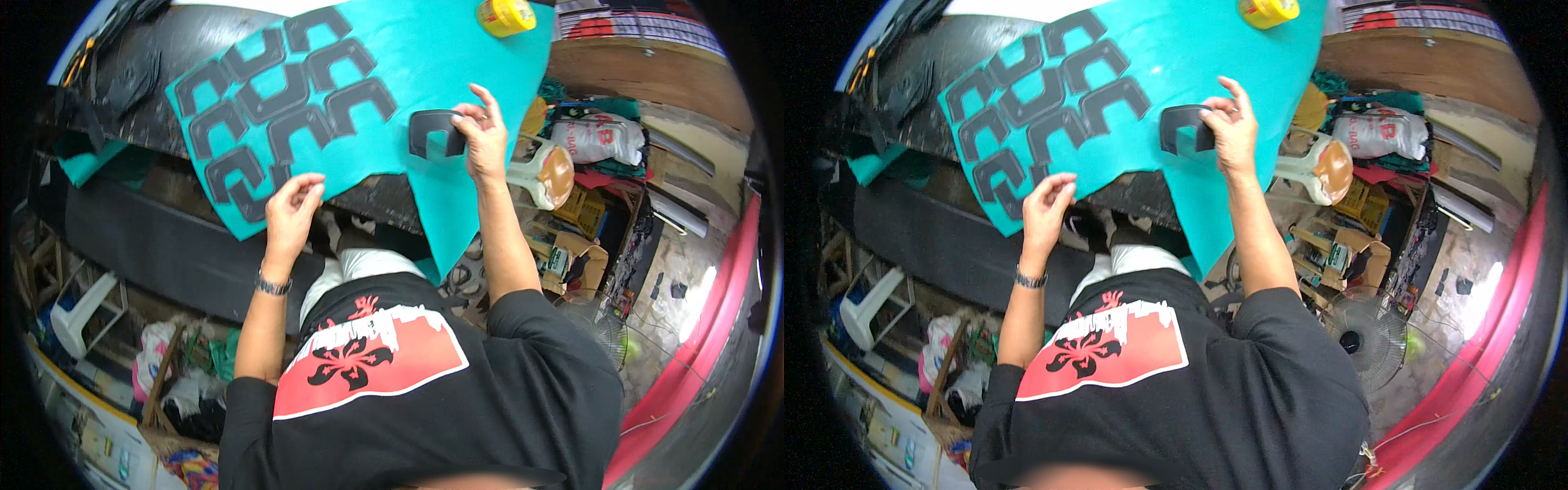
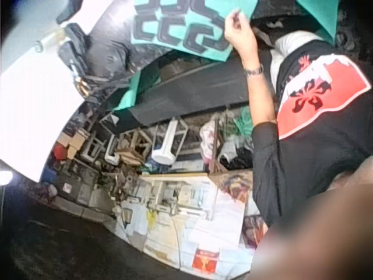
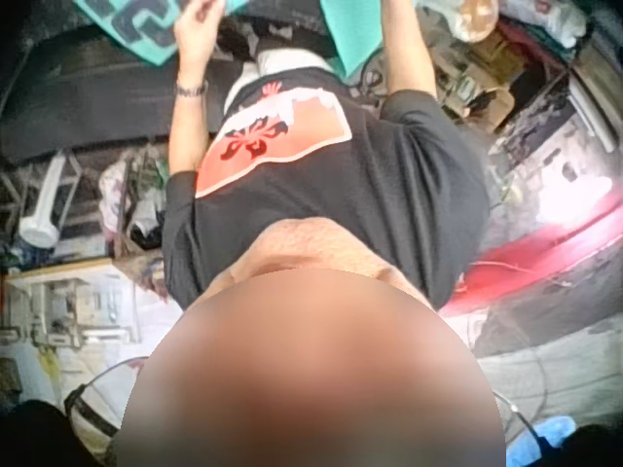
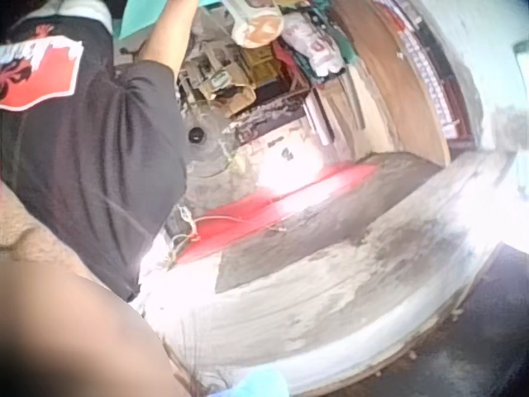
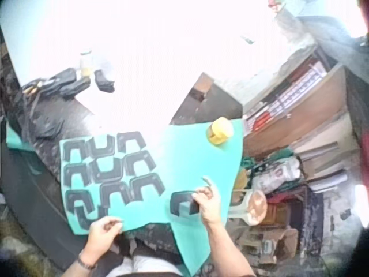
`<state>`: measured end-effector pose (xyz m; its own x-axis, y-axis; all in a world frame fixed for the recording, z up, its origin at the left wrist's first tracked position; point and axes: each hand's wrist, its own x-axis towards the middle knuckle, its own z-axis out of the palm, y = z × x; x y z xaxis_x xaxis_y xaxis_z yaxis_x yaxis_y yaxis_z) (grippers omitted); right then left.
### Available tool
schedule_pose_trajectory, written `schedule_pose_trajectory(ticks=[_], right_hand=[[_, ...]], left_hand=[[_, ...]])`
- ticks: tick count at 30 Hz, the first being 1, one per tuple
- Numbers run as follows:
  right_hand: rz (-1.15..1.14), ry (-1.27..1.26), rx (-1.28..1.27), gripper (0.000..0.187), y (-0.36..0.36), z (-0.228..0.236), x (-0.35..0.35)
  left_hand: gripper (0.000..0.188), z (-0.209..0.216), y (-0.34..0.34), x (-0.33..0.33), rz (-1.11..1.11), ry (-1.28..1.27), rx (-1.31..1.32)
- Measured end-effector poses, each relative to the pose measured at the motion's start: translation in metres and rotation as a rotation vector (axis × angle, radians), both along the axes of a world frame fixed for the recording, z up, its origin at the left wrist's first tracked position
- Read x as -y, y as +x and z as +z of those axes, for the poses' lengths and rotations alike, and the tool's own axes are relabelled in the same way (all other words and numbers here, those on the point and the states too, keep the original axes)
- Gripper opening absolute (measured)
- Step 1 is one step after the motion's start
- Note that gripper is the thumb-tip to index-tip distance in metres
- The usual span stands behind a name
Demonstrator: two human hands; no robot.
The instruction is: The person places black U-shaped stickers onto a teal board, pressing each one down and adjusting its position. They occasionally open a yellow container and wipe the board surface before continuing to apply more stickers.
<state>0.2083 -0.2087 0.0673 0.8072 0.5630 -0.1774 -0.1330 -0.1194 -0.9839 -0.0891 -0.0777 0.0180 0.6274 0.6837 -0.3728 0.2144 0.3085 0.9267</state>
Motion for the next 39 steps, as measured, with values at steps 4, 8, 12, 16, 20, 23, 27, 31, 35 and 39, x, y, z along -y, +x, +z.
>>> schedule_pose_trajectory(ticks=[4,8,12,16,20,23,27,31,35,39], right_hand=[[-0.164,-0.084,0.601,0.063,0.048,0.019,0.014],[0.132,-0.424,0.958,0.056,0.032,0.009,-0.002],[0.469,-0.450,0.773,0.050,-0.010,-0.015,-0.015],[0.164,-0.265,0.750,0.050,0.028,-0.021,-0.026],[0.004,-0.419,1.116,0.068,0.139,-0.016,-0.059],[-0.164,-0.538,1.308,0.087,0.222,-0.015,-0.086],[-0.162,-0.729,1.170,0.100,0.292,-0.018,-0.111],[-0.056,-0.966,1.082,0.088,0.298,-0.021,-0.123],[-0.060,-1.121,1.101,0.083,0.285,-0.013,-0.122],[-0.044,-1.114,1.129,0.078,0.281,-0.009,-0.120]], left_hand=[[0.017,-0.002,0.015,-0.001,-0.004,0.036,0.038],[0.017,0.001,0.035,-0.004,-0.060,0.109,0.018],[0.017,0.009,0.052,-0.008,-0.143,0.207,-0.024],[0.017,0.013,0.071,-0.014,-0.169,0.222,-0.008],[0.017,0.017,0.099,-0.023,-0.236,0.249,0.003],[0.017,0.019,0.127,-0.023,-0.248,0.268,0.066],[0.018,0.015,0.160,-0.024,-0.306,0.422,0.102],[0.028,0.004,0.209,-0.036,-0.255,0.571,0.138],[0.042,-0.007,0.283,-0.053,-0.207,0.750,0.165],[0.061,-0.020,0.349,-0.057,-0.266,0.711,0.091]])
